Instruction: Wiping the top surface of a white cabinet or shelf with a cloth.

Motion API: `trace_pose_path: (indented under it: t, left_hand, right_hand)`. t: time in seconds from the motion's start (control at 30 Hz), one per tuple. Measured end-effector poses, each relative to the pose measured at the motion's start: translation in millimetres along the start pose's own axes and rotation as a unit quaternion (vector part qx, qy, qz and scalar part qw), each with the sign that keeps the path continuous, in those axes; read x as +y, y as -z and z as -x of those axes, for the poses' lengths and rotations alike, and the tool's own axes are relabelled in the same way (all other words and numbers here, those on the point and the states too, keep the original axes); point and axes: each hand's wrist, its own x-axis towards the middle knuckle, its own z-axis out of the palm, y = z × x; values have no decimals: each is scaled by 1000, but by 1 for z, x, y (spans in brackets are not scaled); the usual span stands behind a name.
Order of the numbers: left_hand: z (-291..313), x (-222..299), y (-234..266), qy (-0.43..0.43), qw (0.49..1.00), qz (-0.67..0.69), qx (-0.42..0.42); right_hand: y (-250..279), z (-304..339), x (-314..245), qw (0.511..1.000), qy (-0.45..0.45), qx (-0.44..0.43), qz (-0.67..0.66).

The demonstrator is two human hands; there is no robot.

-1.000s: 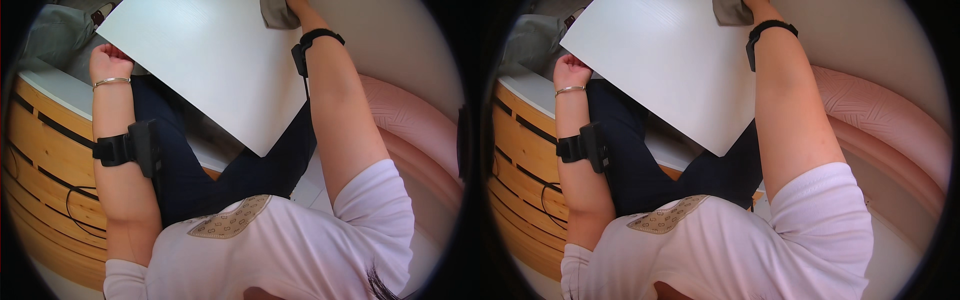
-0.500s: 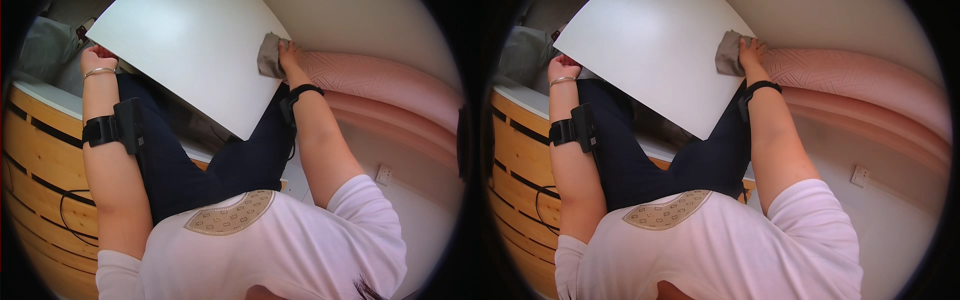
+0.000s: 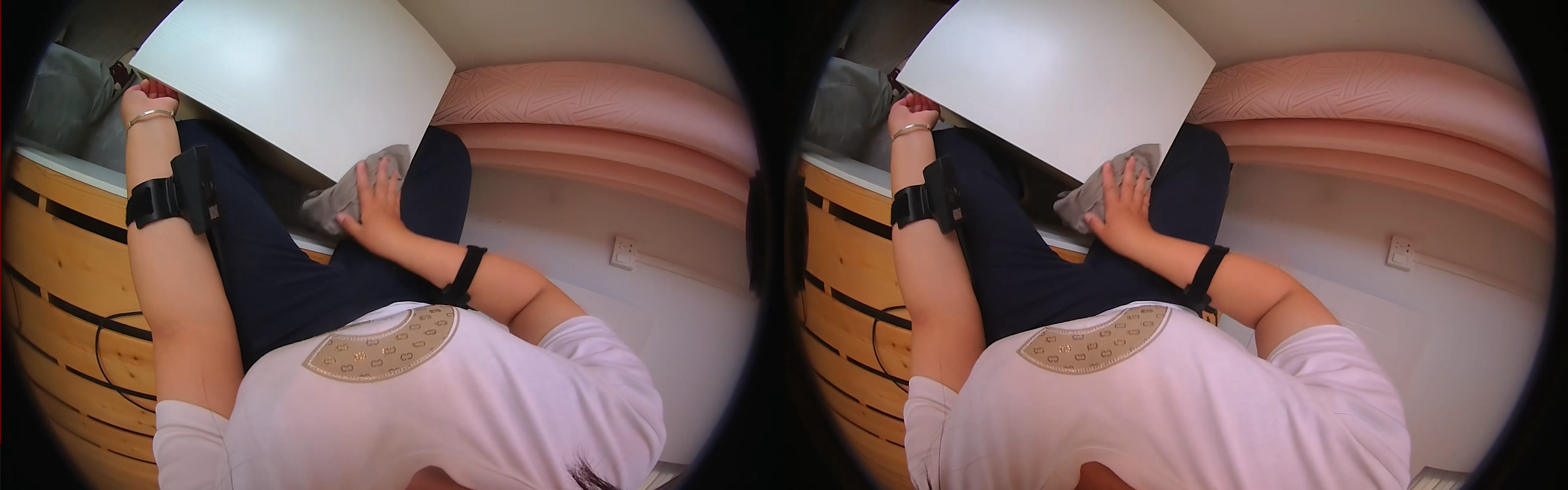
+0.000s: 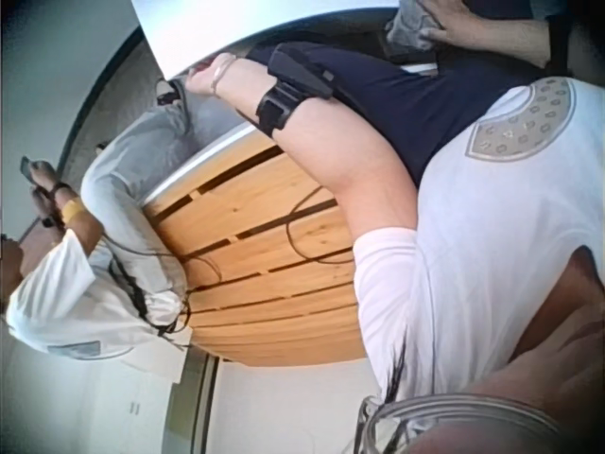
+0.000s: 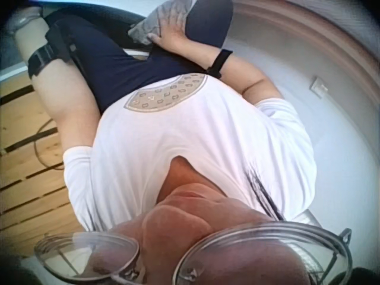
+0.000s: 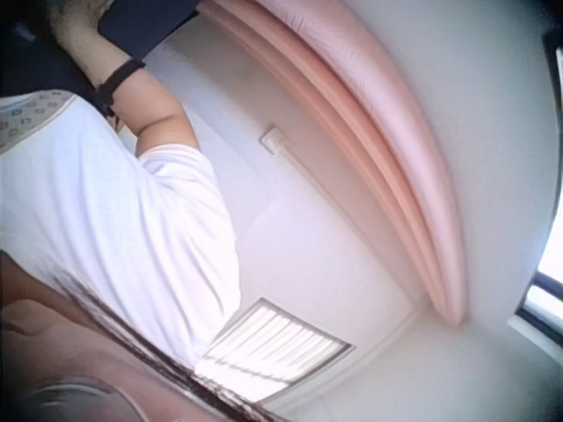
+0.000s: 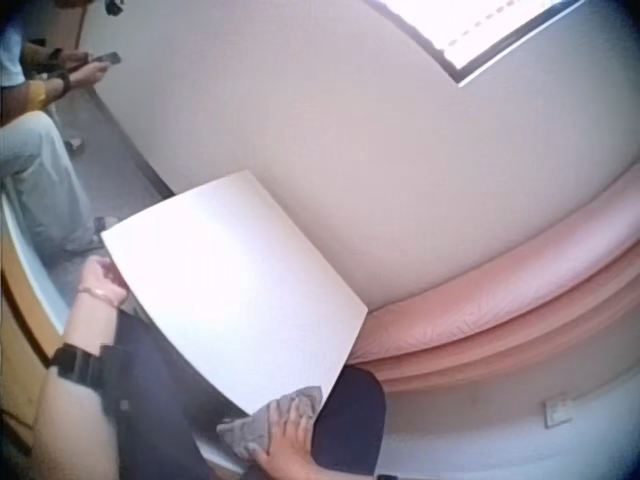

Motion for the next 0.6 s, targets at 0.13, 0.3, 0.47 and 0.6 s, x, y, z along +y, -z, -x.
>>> trace_pose_path:
  t: [0.13, 0.3, 0.47, 0.6]
  left_hand:
    - [5, -1, -3, -3, 1000, 5, -5]
    - [9, -6, -4, 4, 1000, 11, -18]
    - [6, -7, -7, 8, 1000, 7, -9]
    - [-11, -3, -2, -12, 1000, 8, -25]
  right_hand:
    - [-13, 3, -13, 994, 65, 59, 63]
    - [-13, -1, -11, 988, 82, 110, 76]
    - [0, -10, -12, 981, 138, 104, 85]
    - [6, -24, -24, 965, 215, 122, 85]
